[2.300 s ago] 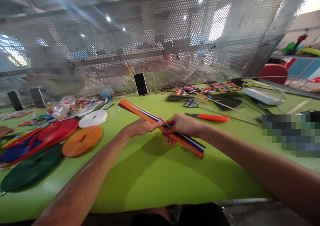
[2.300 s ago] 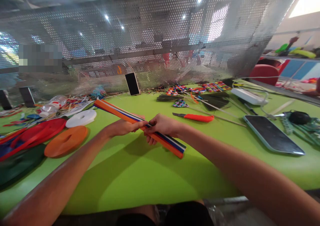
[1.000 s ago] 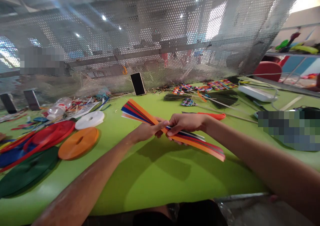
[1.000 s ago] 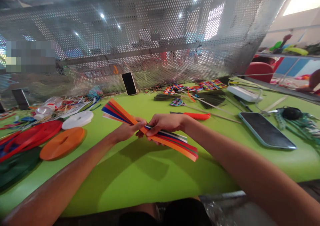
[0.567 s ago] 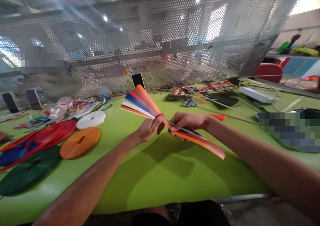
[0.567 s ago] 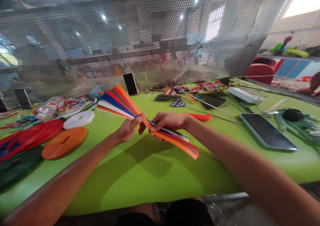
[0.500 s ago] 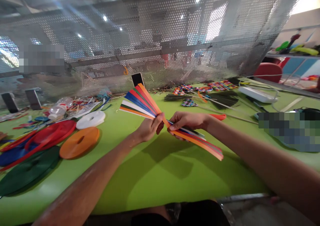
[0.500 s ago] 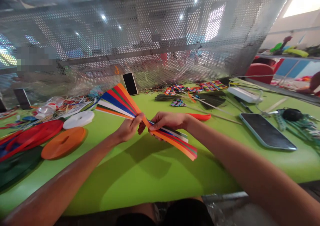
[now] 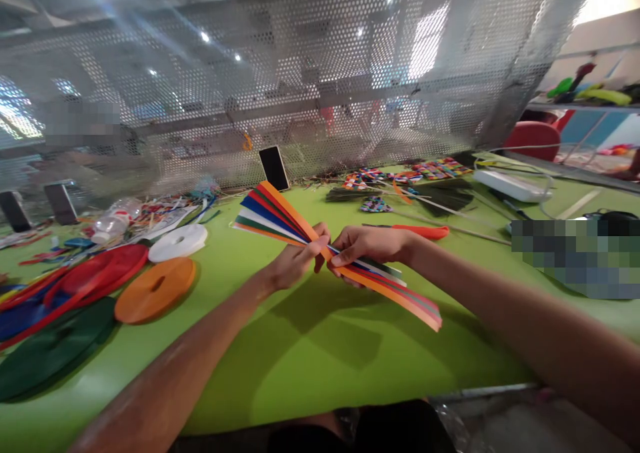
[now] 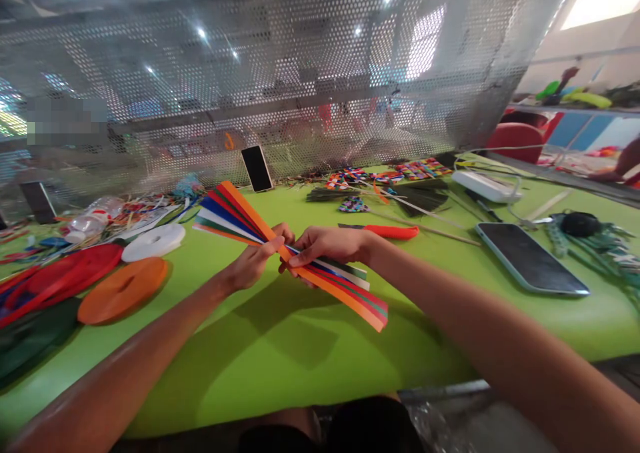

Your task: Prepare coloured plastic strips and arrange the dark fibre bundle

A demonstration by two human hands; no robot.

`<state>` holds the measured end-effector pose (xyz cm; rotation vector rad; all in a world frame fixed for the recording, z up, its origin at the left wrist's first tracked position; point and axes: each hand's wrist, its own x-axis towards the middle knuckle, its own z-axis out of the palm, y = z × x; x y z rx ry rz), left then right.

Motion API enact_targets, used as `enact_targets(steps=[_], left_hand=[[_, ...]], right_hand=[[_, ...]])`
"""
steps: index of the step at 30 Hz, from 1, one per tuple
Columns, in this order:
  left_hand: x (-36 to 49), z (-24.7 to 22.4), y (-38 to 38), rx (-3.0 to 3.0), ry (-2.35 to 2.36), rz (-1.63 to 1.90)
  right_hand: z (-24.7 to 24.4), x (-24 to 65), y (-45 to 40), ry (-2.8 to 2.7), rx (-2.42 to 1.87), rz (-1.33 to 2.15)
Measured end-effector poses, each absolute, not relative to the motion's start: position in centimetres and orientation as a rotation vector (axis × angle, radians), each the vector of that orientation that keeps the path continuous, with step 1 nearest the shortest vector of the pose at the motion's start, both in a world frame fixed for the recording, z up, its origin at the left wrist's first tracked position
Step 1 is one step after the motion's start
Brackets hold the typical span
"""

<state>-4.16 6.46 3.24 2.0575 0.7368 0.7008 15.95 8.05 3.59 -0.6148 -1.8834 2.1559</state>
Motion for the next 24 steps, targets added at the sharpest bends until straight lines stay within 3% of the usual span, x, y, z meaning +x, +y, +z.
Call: enact_targets(steps=[4, 13, 24], left_hand=[[-4.0, 2.9, 6.3, 2.152, 0.871, 0.638], [-3.7, 3.1, 6.4, 2.072, 1.006, 0.557], [-3.9, 0.8, 8.0, 1.834, 1.013, 0.830]], right_hand=[[3.3, 15.8, 8.1, -1.966, -0.612, 2.131], [3.8, 16.2, 8.4, -2.169, -0.799, 1.704], [3.9, 15.3, 7.9, -1.990, -0.937, 1.690]])
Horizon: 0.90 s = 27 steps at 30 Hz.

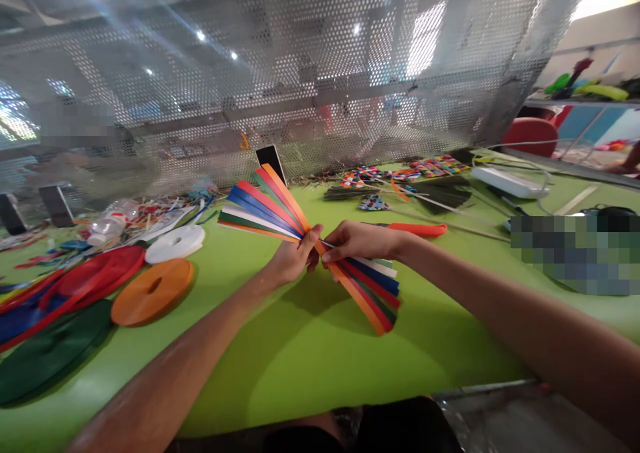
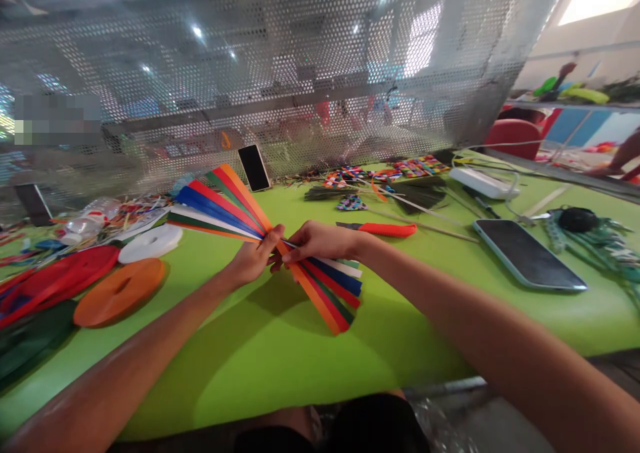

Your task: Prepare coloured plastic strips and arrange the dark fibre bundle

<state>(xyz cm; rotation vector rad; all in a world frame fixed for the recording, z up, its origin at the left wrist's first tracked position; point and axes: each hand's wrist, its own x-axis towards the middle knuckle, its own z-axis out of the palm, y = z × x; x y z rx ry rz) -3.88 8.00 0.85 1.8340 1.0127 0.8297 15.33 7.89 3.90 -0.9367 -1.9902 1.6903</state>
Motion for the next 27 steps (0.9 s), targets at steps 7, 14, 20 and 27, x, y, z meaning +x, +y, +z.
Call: enact_targets(steps=[7, 14, 20, 27], left_hand=[[-3.5, 1.7, 7.6, 1.741, 0.958, 0.824], [-3.8, 1.6, 7.9, 1.716, 1.029, 0.868], [-4.6, 2.8, 8.5, 1.700, 0.986, 0.802], [-5.3, 3.0, 8.7, 1.706, 0.935, 0.639]], right_hand=[[4.0, 15.2, 7.6, -2.060, -0.842, 1.579], [3.9, 14.8, 7.5, -2.175, -0.977, 1.321], [4.1, 15.2, 7.5, -2.006, -0.867, 1.632], [4.1, 15.3, 7.6, -2.036, -0.852, 1.554]])
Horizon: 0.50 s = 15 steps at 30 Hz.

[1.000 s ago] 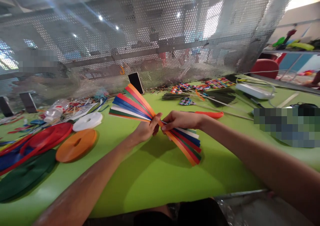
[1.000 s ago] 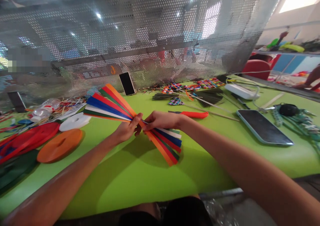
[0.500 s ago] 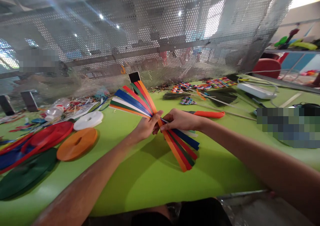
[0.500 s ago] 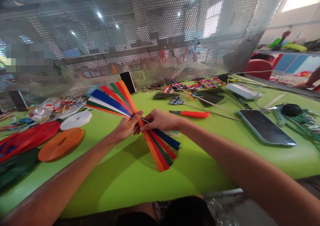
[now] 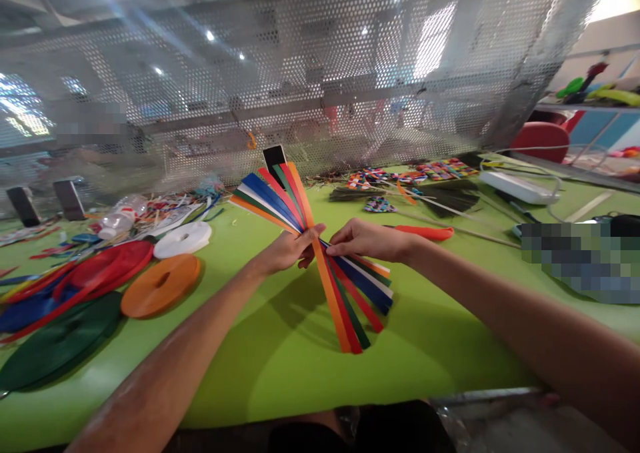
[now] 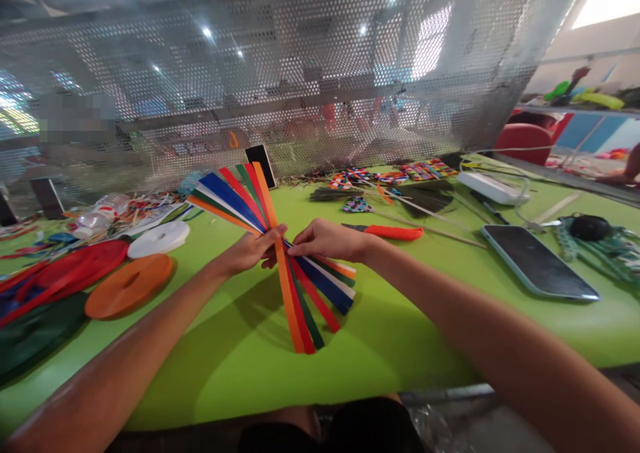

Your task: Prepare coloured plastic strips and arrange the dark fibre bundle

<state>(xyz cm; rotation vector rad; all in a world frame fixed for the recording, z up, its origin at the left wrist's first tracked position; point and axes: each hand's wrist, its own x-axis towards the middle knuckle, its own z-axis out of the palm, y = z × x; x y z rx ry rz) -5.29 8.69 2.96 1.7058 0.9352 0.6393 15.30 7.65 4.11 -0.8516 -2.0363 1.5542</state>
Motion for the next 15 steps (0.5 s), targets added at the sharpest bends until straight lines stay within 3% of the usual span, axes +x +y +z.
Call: enact_targets(steps=[15], left_hand=[[-5.53, 3.35, 8.70, 1.787, 0.938, 0.508]], right_hand=[[3.65, 14.85, 7.42, -2.030, -0.969, 1.468]])
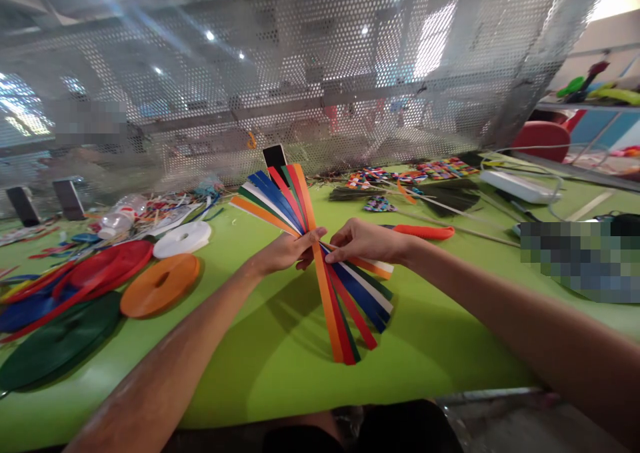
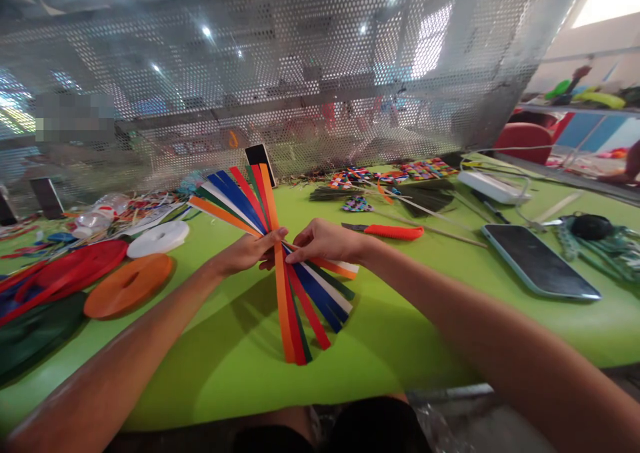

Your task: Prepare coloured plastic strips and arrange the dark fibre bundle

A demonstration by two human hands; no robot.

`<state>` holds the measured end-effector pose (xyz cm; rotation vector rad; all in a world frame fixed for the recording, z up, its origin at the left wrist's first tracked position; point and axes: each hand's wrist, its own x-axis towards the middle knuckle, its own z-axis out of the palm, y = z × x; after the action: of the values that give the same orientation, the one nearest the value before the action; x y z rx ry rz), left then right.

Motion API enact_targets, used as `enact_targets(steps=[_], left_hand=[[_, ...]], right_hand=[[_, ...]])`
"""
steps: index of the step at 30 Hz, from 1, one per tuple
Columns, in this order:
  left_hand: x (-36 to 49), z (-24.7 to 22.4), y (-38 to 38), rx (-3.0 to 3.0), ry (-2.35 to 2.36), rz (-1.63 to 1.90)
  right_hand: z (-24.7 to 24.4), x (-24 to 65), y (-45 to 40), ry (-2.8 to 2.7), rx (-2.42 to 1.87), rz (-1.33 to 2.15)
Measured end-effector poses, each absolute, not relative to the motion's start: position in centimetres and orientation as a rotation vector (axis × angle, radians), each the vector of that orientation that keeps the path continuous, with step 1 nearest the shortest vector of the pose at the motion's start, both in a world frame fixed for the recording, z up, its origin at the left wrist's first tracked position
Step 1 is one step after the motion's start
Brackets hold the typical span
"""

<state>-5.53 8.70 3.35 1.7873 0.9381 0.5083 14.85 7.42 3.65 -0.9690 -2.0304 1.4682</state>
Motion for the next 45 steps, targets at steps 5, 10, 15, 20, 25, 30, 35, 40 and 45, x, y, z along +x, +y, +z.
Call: enact_targets(steps=[5, 10, 15, 20, 25, 30, 35, 40, 45], left_hand=[[-5.7, 3.8, 8.5, 1.768, 0.890, 0.472], [-5.5, 4.1, 8.2, 1.707, 0.887, 0.464], [-5.5, 4.7, 7.8, 1.698, 0.877, 0.512], [-5.8, 5.0, 7.9, 1.731, 0.904, 0.500], [-5.9, 4.9, 8.0, 1.754, 0.904, 0.450], [-5.7, 5.0, 7.8, 1.740, 0.932, 0.455], [-5.6, 4.9, 7.7, 1.735, 0.952, 0.450], [-5.5, 4.6, 8.0, 1.767, 0.964, 0.464], [-5.3, 4.3, 8.2, 1.865, 1.011, 0.494]], right_hand=[[4.1, 14.7, 7.0, -2.054, -0.961, 1.507], [4.4, 14.8, 6.9, -2.026, -0.917, 1.631], [4.0, 15.4, 7.5, -1.920, -0.855, 1.769], [3.5, 15.6, 8.0, -1.925, -0.819, 1.749], [3.7, 15.4, 7.9, -1.862, -0.899, 1.680], [3.8, 15.3, 7.9, -1.842, -0.944, 1.650], [4.0, 15.4, 7.8, -1.881, -0.979, 1.579], [3.9, 15.5, 8.0, -1.918, -0.981, 1.549], [3.5, 15.7, 8.4, -1.934, -0.957, 1.548]])
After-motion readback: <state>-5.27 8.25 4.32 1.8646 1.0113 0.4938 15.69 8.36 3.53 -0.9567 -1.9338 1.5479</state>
